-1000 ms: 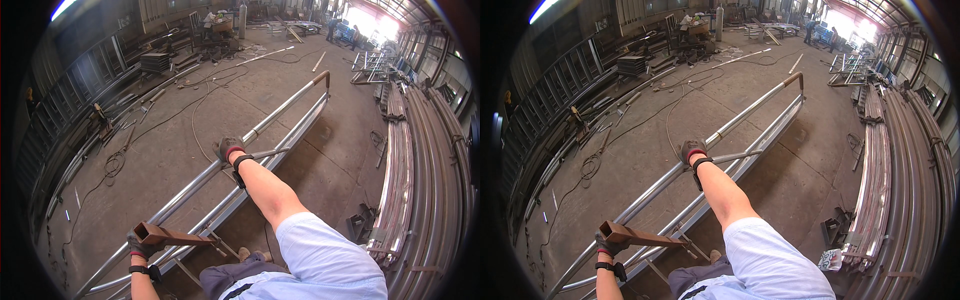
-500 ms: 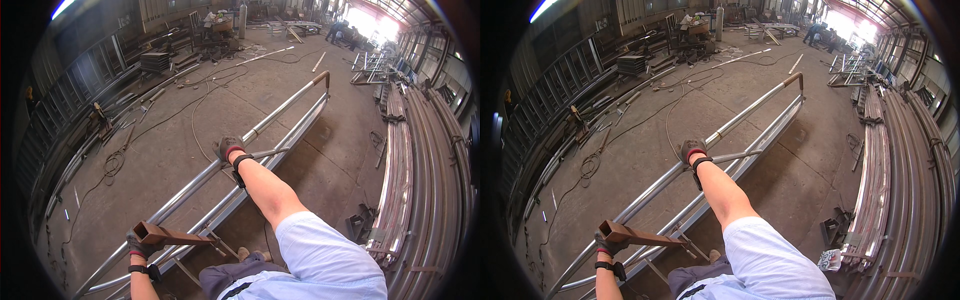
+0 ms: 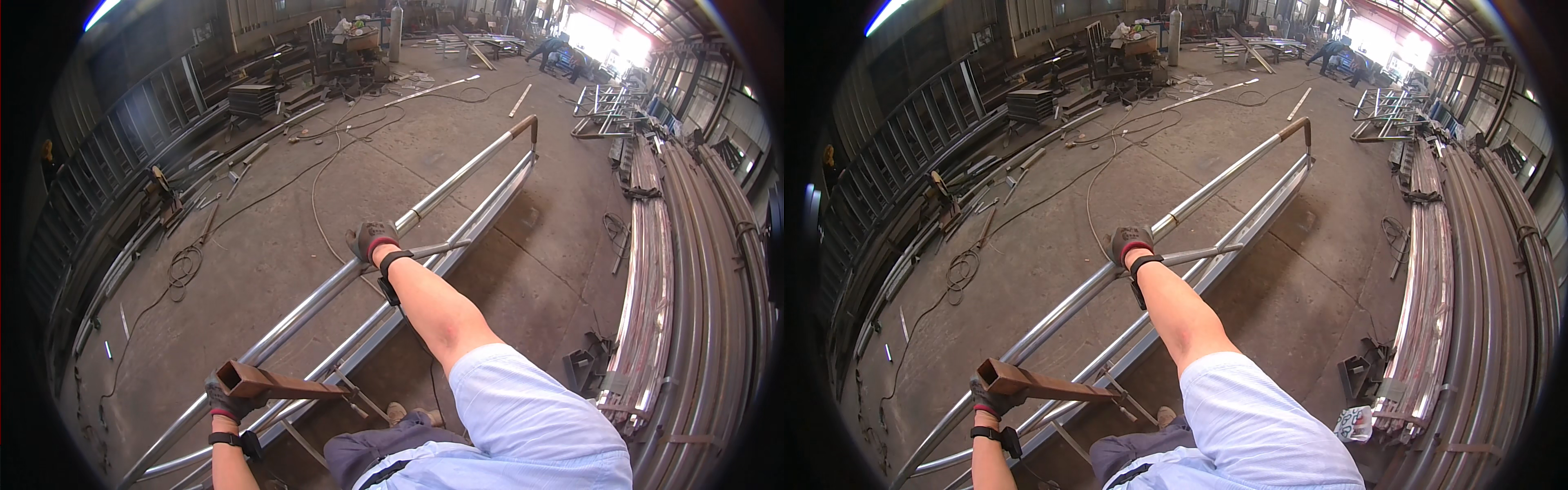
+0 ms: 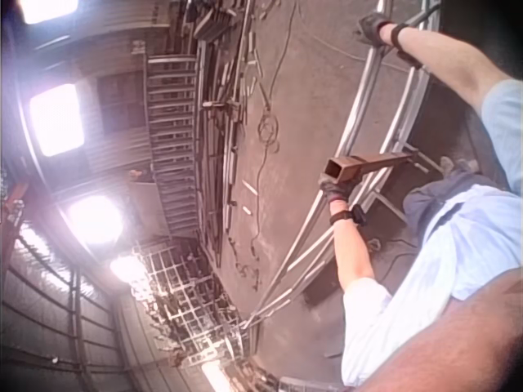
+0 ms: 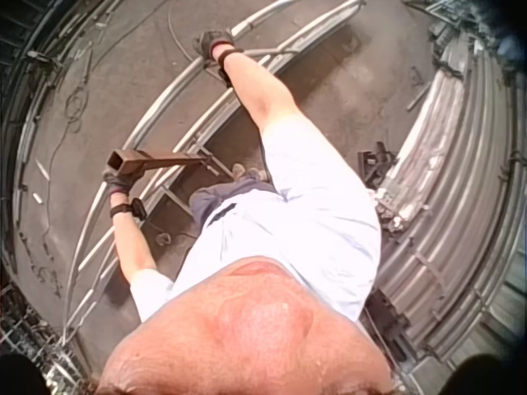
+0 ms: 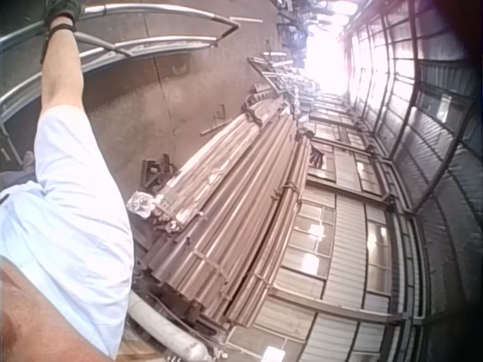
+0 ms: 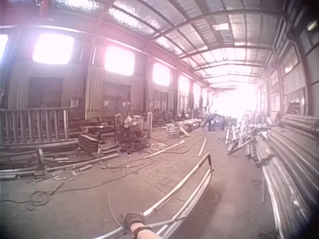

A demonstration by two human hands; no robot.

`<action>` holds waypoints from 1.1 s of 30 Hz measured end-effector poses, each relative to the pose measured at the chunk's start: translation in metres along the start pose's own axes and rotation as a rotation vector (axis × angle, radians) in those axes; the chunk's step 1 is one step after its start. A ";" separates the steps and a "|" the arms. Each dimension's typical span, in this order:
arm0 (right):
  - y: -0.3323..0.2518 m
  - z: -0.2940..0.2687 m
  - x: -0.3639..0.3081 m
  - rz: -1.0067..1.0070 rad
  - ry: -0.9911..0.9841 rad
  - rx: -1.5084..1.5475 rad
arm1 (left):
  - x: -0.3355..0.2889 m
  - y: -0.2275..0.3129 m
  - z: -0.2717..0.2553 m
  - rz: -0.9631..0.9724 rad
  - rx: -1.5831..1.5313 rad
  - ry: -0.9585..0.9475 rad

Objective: A person in a metal fabrication workshop is inspecting a curved stainless steel pipe assembly, checking welds and alignment by hand.

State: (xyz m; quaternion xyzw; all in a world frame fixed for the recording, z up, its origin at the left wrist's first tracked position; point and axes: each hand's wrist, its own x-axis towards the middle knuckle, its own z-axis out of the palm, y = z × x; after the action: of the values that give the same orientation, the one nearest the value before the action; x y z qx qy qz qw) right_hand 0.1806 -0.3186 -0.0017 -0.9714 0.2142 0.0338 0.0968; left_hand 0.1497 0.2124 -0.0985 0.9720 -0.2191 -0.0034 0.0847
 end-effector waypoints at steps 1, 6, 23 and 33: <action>0.000 0.001 0.001 0.003 0.006 0.004 | -0.001 -0.004 0.003 0.016 0.027 0.025; 0.001 0.001 0.000 -0.001 0.003 -0.008 | 0.002 0.010 -0.005 0.050 0.038 0.004; 0.001 0.008 0.006 -0.017 0.022 -0.020 | -0.001 0.004 -0.003 0.115 0.068 0.026; 0.003 0.011 0.009 -0.026 0.040 -0.016 | -0.001 0.007 -0.006 -0.055 -0.073 -0.038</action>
State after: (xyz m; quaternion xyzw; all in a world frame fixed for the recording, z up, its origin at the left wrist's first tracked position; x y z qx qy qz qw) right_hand 0.1870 -0.3223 -0.0142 -0.9754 0.2030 0.0148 0.0850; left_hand 0.1462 0.2075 -0.0911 0.9737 -0.1935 -0.0324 0.1158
